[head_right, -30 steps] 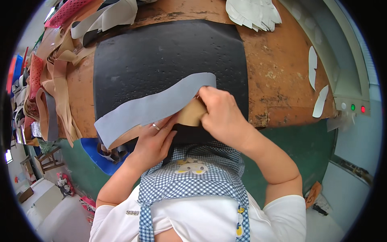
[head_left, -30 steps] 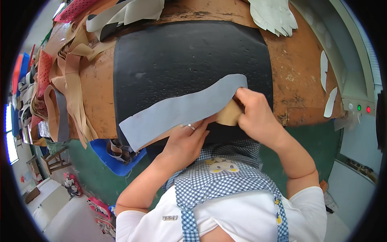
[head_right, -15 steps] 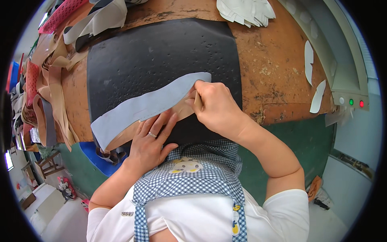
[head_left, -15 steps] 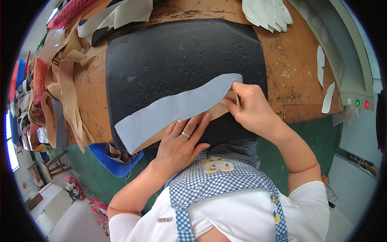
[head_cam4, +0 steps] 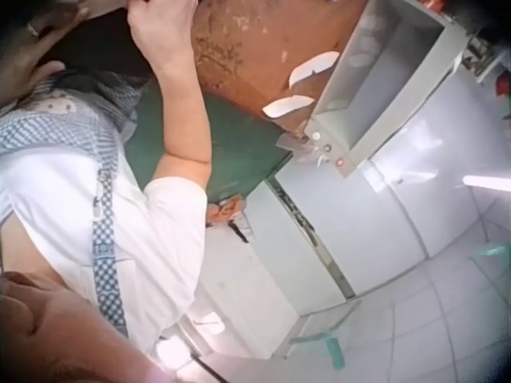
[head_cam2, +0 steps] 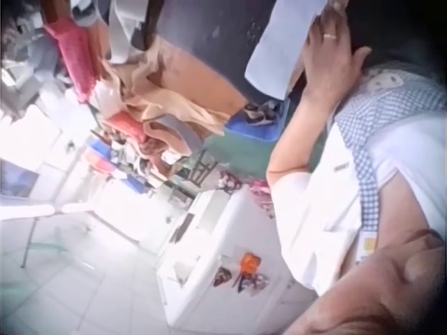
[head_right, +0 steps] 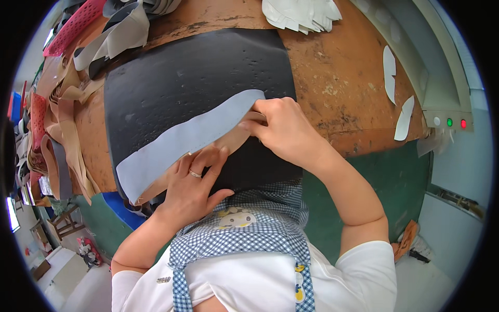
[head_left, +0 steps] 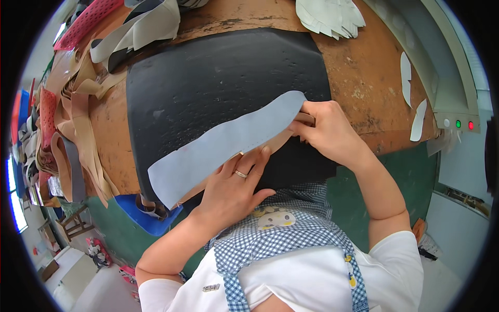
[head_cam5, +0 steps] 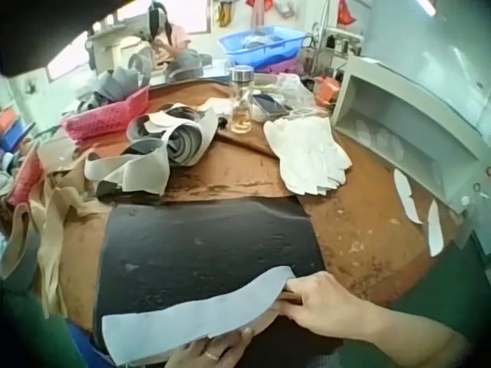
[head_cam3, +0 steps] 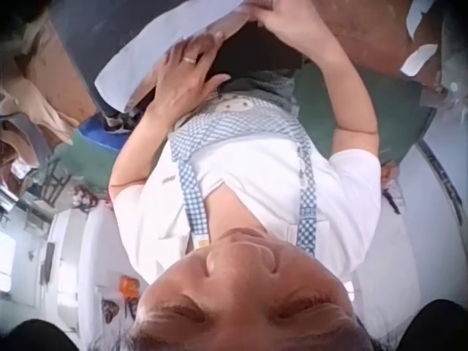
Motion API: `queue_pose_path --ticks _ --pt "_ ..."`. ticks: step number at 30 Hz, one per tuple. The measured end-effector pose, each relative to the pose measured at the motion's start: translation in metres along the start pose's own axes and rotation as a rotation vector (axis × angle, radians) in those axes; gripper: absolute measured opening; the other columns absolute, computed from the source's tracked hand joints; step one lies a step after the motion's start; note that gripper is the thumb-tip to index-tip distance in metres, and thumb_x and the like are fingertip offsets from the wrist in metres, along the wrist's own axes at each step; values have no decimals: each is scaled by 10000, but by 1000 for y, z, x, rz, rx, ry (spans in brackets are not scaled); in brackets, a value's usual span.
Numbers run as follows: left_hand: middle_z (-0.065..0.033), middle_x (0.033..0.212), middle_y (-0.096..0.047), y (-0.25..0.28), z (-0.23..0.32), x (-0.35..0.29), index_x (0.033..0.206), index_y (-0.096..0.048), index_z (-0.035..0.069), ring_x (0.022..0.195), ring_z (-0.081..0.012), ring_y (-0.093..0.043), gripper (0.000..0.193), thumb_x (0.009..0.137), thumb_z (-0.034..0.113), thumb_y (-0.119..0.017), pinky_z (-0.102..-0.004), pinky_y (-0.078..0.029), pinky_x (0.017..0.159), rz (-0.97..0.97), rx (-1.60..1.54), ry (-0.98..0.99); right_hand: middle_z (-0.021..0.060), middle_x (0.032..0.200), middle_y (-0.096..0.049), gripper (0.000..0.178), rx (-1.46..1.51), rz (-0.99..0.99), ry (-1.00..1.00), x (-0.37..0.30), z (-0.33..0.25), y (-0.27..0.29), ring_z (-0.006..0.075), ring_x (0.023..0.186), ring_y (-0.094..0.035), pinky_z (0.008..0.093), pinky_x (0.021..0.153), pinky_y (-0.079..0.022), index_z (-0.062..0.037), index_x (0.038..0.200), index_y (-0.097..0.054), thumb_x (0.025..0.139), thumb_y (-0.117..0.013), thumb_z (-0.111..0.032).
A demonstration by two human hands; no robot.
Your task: Inspecting and preparing shoe upper components for assembly at a factory workbench.
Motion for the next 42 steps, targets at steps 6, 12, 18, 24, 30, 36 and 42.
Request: queue_pose_path --ticks 6,12,18,24,30,36,42 --pt "-132 1353 -497 -6 -9 8 1528 -422 128 1198 -279 -510 839 820 427 -759 -478 -339 1075 -53 -27 22 141 806 -737 178 -156 -37 72 7 0 2 182 648 -692 316 623 -547 55 1032 -689 874 -669 -23" --pt "-144 1291 -521 -5 -8 10 1525 -430 132 1165 -271 -534 836 816 430 -757 -481 -345 1058 -33 -37 31 174 812 -735 183 -101 -44 75 9 2 2 238 663 -712 344 639 -553 63 999 -689 846 -692 -37" --pt "-126 1256 -541 -2 9 40 1526 -392 62 1177 -288 -531 865 838 473 -718 -419 -410 1060 -105 134 -7 205 773 -688 223 -403 3 201 6 -8 3 327 675 -688 359 633 -537 35 947 -674 852 -742 -154" --pt "-114 1177 -451 -7 8 39 1568 -323 112 1083 -296 -475 892 840 421 -734 -450 -395 929 -22 78 -79 133 717 -675 199 -275 203 178 -1 -11 36 226 590 -638 323 583 -521 22 976 -677 902 -720 -158" --pt "-110 1132 -548 1 19 55 1488 -413 -6 997 -263 -529 873 840 506 -698 -376 -427 833 -86 167 -106 81 722 -699 190 -20 88 16 9 20 35 109 602 -638 272 558 -524 38 1012 -694 921 -705 -129" --pt "-135 1145 -562 -13 26 68 1439 -429 -94 991 -267 -529 922 824 536 -703 -371 -446 870 -79 198 -55 112 713 -691 239 -235 89 -18 0 16 41 174 574 -646 320 537 -490 30 915 -712 957 -669 -202" --pt "-213 1294 -583 -15 33 69 1379 -495 -106 1200 -333 -555 854 863 550 -675 -412 -416 1060 47 173 -52 126 683 -653 222 -357 376 136 -33 17 45 290 587 -638 364 531 -470 14 839 -690 939 -666 -183"
Point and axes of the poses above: each hand's wrist, its own x-axis towards the middle knuckle, its own y-axis out of the back of the hand, z = x × y, the point moved 10 cm from there along x, towards the middle knuckle
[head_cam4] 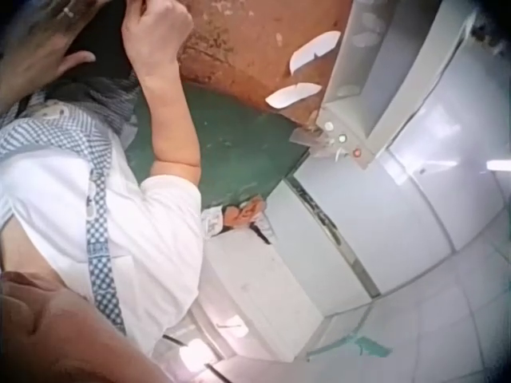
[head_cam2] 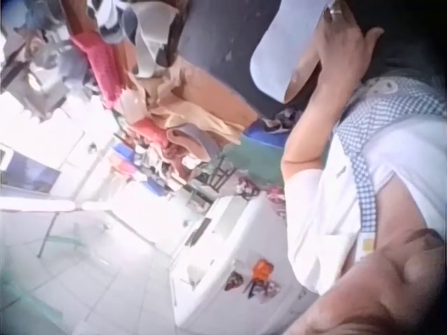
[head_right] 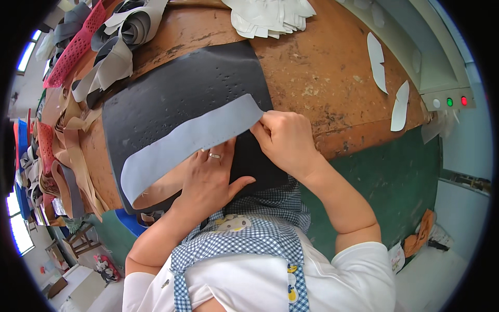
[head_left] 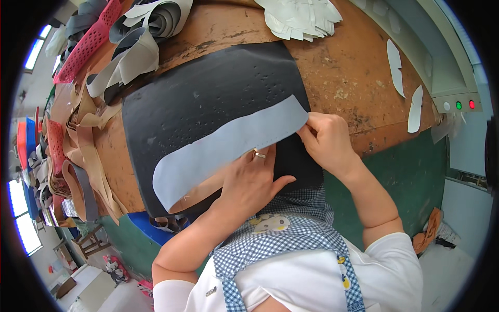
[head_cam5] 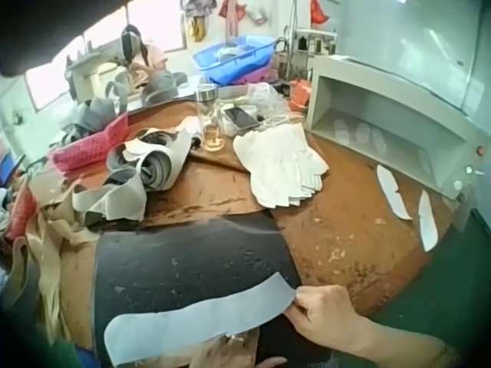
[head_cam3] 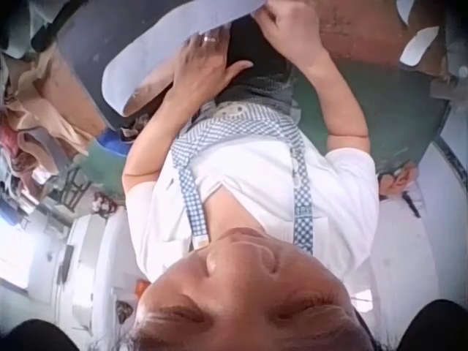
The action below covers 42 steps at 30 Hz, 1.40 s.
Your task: Inspecting and preparing shoe upper components for assembly at a factory workbench.
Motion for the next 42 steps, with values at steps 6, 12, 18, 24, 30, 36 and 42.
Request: queue_pose_path --ticks 6,12,18,24,30,36,42 --pt "-207 1329 -558 0 -4 15 1398 -484 -84 1235 -343 -547 877 854 576 -674 -414 -456 1013 -115 -3 13 102 746 -645 146 -218 263 91 -6 -10 24 315 630 -650 391 555 -498 -17 843 -713 900 -693 -150" --pt "-161 1174 -539 2 0 24 1434 -408 -124 1010 -257 -533 976 807 554 -722 -341 -490 704 -91 16 -76 77 785 -658 144 -278 237 58 5 5 37 287 672 -671 374 592 -524 -66 930 -746 864 -745 -193" --pt "-164 1103 -532 8 2 31 1315 -518 -127 943 -259 -550 764 838 429 -734 -353 -540 710 18 -81 -40 72 790 -678 180 -221 223 35 4 3 24 272 674 -680 379 593 -530 -123 991 -718 852 -752 -232" --pt "-161 1013 -544 7 -4 47 1124 -617 -64 921 -311 -576 368 837 137 -730 -380 -542 717 198 -85 88 71 805 -663 172 -418 192 173 -3 -36 10 236 746 -682 362 565 -523 -67 951 -666 784 -680 -107" --pt "-113 887 -557 16 -11 54 921 -575 22 830 -272 -603 139 854 54 -693 -358 -533 654 326 -88 174 128 1046 -671 272 -471 222 447 -2 -39 11 282 1102 -622 523 1123 -400 20 1007 -694 745 -659 -45" --pt "-123 848 -576 20 -16 55 915 -579 25 788 -287 -627 130 872 69 -694 -375 -523 633 367 -157 209 83 999 -671 263 -334 256 500 -19 -23 16 248 1034 -626 530 1096 -414 -16 998 -730 744 -687 -66" --pt "-91 784 -611 19 -31 61 876 -600 34 692 -256 -637 113 840 40 -707 -371 -514 622 307 -326 307 52 989 -669 253 -302 254 535 -18 -21 14 218 991 -624 524 1056 -425 -36 987 -746 754 -674 -102"
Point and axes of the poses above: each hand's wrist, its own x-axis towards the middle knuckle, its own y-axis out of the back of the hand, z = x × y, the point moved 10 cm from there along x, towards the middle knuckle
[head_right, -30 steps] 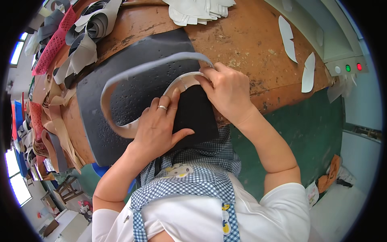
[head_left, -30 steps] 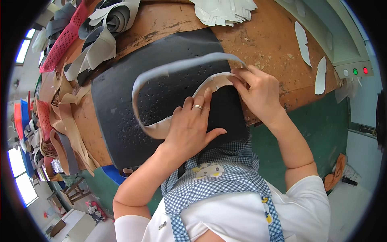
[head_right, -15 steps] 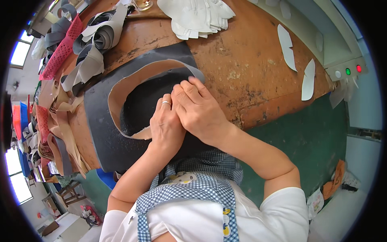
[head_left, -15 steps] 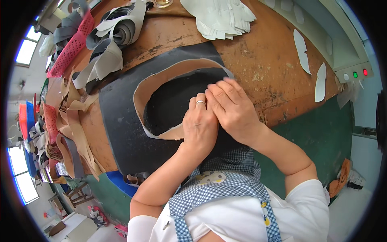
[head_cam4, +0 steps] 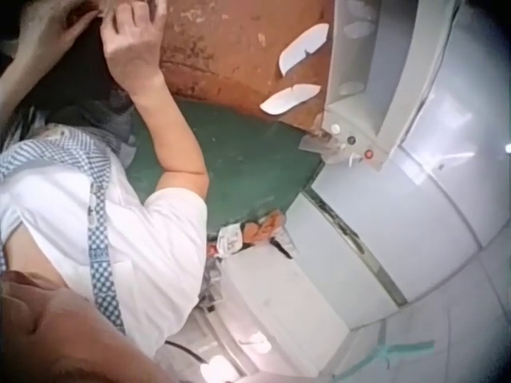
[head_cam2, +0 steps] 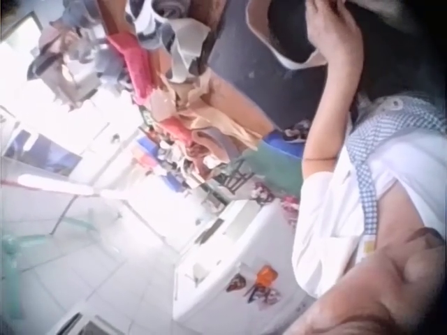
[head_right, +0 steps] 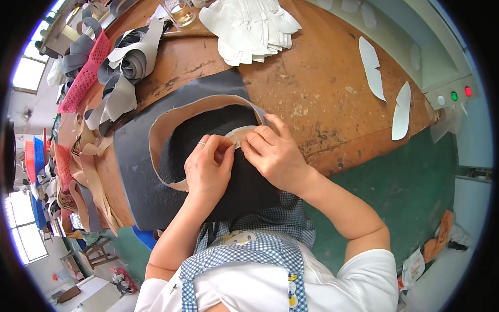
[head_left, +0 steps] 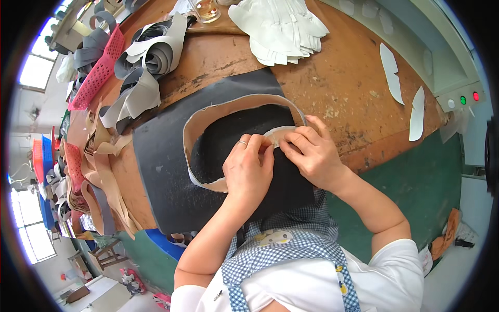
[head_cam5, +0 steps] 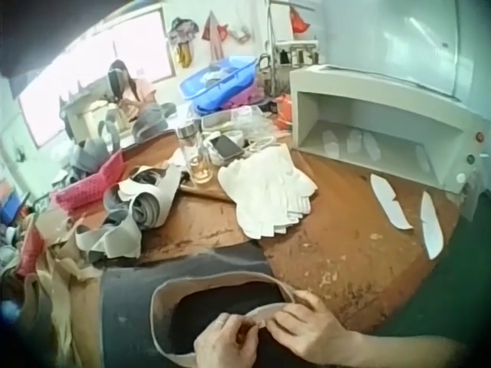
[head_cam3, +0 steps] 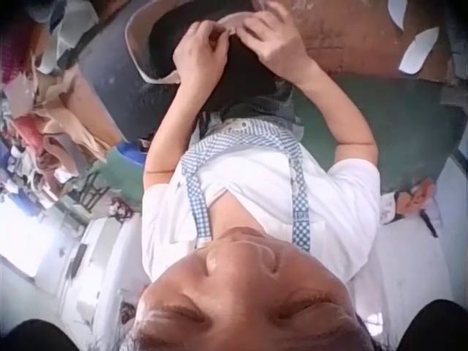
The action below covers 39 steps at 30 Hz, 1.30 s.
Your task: Inspecting and preparing shoe upper components for assembly at a factory workbench.
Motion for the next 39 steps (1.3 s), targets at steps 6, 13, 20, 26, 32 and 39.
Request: queue_pose_path --ticks 6,13,20,26,32,39 --pt "-99 792 -622 2 -8 -1 876 -559 32 717 -272 -656 127 864 50 -684 -392 -520 633 21 5 180 52 1030 -673 247 53 4 9 -3 -6 -4 208 1040 -617 552 1086 -397 -25 986 -744 769 -661 -110" --pt "-108 794 -588 -7 8 -9 905 -548 35 714 -291 -622 145 868 53 -688 -401 -500 600 118 91 -2 44 1080 -687 292 63 -34 32 -3 -8 -7 203 1055 -614 586 1116 -355 -15 1043 -746 786 -660 -123" --pt "-116 823 -589 -6 13 -9 915 -589 18 732 -302 -617 100 870 30 -678 -399 -507 621 105 121 -34 61 1083 -680 297 71 -37 49 -5 -6 -6 211 1080 -605 597 1116 -358 -8 1048 -741 792 -650 -127" --pt "-129 839 -598 2 14 -3 919 -640 -2 726 -313 -630 49 879 14 -665 -396 -524 636 52 94 -58 71 1086 -674 280 72 -41 49 -6 -6 -3 221 1053 -615 598 1121 -355 -14 1034 -743 788 -645 -106" --pt "-139 862 -626 -3 -5 12 914 -637 10 746 -331 -666 56 869 12 -670 -393 -546 651 -50 -24 87 63 1093 -681 293 109 -25 45 -9 -6 -5 222 1038 -619 599 1120 -359 -17 1032 -749 767 -649 -88" --pt "-134 860 -647 -13 -20 26 930 -616 14 776 -325 -681 131 840 41 -707 -415 -551 688 -170 -93 158 59 1102 -695 295 109 -25 19 -13 -8 -4 220 1057 -622 594 1126 -364 -23 1029 -755 760 -642 -74"
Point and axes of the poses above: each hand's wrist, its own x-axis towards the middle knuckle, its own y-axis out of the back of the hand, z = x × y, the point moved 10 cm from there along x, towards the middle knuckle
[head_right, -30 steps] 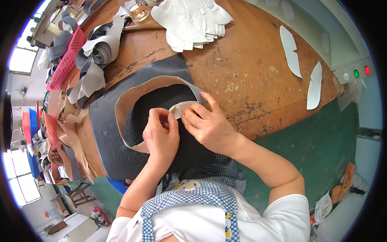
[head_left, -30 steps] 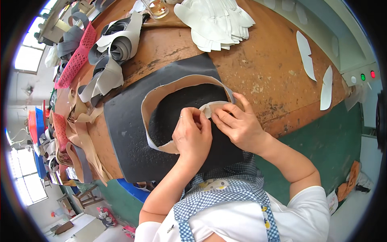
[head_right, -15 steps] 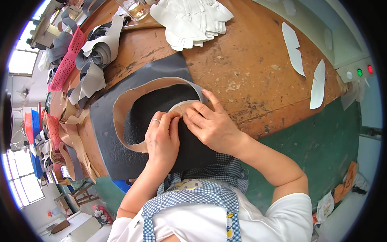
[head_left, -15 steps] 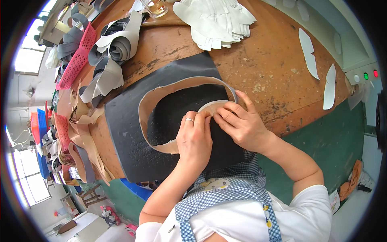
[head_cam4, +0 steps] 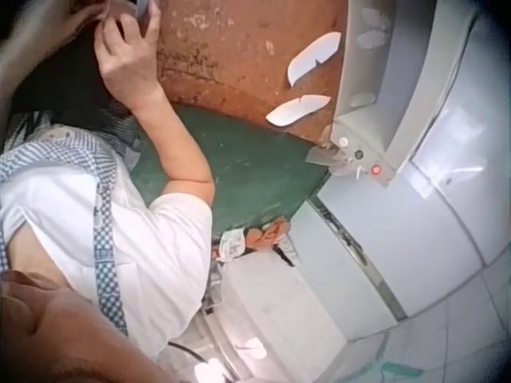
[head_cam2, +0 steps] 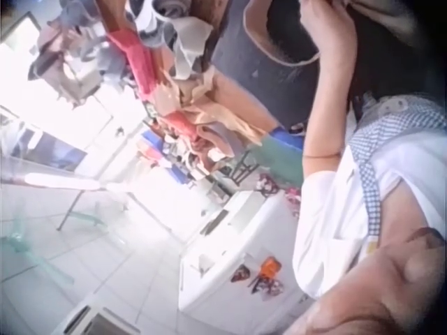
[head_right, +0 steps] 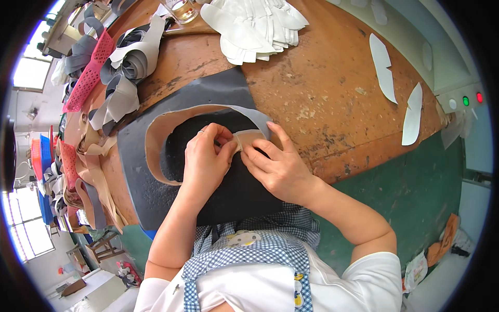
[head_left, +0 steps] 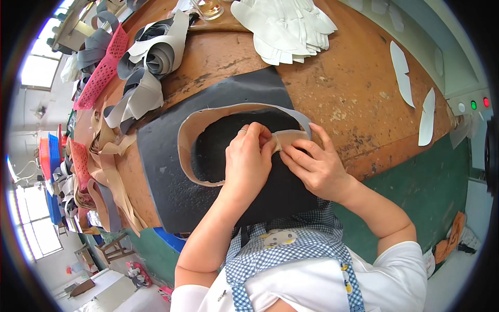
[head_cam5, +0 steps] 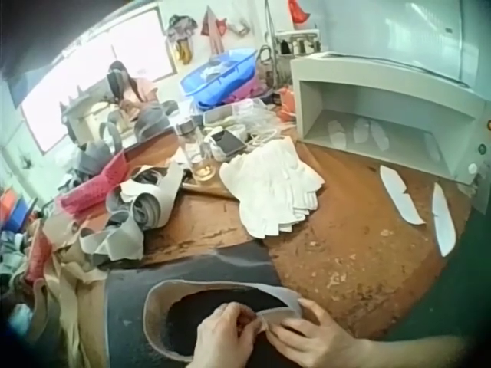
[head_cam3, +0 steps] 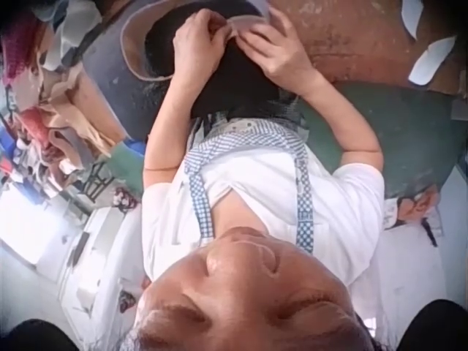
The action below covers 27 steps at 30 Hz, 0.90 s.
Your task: Inspecting and preparing shoe upper components for assembly at a factory workbench.
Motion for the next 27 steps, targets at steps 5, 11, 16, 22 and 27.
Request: queue_pose_path --ticks 5,11,16,22,27 --pt "-128 862 -647 -5 -5 -6 931 -582 23 760 -321 -680 161 842 52 -712 -410 -549 662 -21 -38 62 60 1099 -704 284 25 6 -29 0 2 0 218 1071 -626 591 1130 -366 -26 1016 -760 764 -640 -74" --pt "-93 847 -593 -4 21 -22 914 -568 58 698 -304 -652 120 875 61 -682 -396 -530 584 155 196 -114 58 1104 -705 280 26 19 -46 0 4 1 217 1075 -630 587 1132 -367 -28 1018 -760 769 -639 -66" --pt "-95 867 -567 -9 32 -37 923 -568 59 772 -279 -630 109 884 54 -670 -383 -525 619 244 263 -209 85 1059 -700 290 35 52 -83 0 9 7 242 1012 -648 546 1100 -403 -10 1027 -737 747 -672 -48" --pt "-141 973 -592 -7 34 -50 1076 -648 -11 873 -321 -601 241 837 -21 -680 -405 -525 721 290 189 -296 74 899 -677 300 -147 21 -222 15 35 16 214 834 -648 402 865 -479 3 1066 -699 770 -694 -46" --pt "-149 1132 -594 -6 33 -73 1175 -669 -50 1005 -318 -593 397 778 -50 -688 -401 -516 843 267 291 -362 20 756 -610 235 -288 -329 -150 29 28 4 198 695 -598 350 763 -460 -32 1004 -705 787 -729 -119"
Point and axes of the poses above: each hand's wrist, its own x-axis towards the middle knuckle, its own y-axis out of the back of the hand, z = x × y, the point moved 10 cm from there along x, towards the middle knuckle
